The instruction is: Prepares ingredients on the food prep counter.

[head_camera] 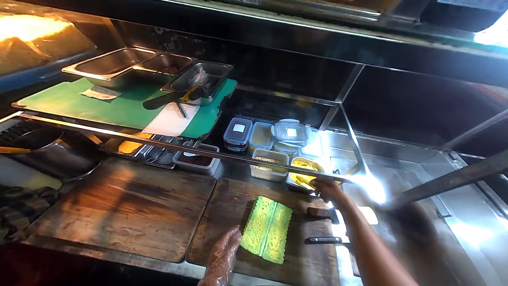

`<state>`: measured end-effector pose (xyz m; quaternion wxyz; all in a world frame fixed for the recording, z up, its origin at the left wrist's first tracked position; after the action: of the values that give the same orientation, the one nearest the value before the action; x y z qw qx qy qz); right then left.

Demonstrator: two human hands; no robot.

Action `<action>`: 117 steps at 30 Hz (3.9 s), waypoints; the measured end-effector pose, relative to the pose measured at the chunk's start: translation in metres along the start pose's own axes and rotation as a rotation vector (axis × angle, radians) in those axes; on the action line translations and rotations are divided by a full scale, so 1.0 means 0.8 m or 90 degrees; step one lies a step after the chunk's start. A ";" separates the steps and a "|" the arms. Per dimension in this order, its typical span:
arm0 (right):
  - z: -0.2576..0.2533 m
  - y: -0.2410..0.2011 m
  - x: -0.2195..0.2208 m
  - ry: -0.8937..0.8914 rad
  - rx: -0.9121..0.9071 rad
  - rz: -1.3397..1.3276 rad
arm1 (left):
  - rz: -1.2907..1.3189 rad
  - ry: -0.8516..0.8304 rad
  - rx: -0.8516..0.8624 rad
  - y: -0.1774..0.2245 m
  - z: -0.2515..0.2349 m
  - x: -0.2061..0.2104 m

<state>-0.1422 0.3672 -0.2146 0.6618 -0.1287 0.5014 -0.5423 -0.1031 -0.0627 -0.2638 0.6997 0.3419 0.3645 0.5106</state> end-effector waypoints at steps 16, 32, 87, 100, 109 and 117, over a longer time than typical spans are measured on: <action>0.143 0.034 0.158 0.105 -0.179 0.239 | -0.043 -0.006 0.027 0.000 -0.012 0.005; 0.228 0.019 0.153 0.065 -0.166 0.331 | -0.040 0.013 0.043 -0.006 -0.012 0.002; 0.326 0.032 0.241 0.070 -0.216 0.255 | 0.032 -0.033 0.020 -0.022 -0.003 -0.008; 0.279 0.053 0.195 0.156 -0.597 0.445 | 0.035 -0.081 -0.012 -0.028 -0.015 -0.014; 0.181 0.038 0.144 0.140 -0.185 0.227 | 0.413 -0.025 -0.068 0.040 -0.016 -0.018; 0.194 0.061 0.177 -0.042 0.028 -0.248 | 0.376 -0.016 -0.118 0.042 -0.039 0.005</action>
<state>-0.0017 0.2077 -0.2513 0.5631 -0.2262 0.4332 -0.6664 -0.1450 -0.0470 -0.2515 0.5539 0.3737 0.1926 0.7186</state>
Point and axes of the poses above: each hand's wrist, its own z-axis away from the middle knuckle, its own x-axis out of the palm, y = z × x, the point moved 7 cm from there along -z, towards the middle knuckle, and after that the axes turned 2 degrees about y, right-handed, at the moved point
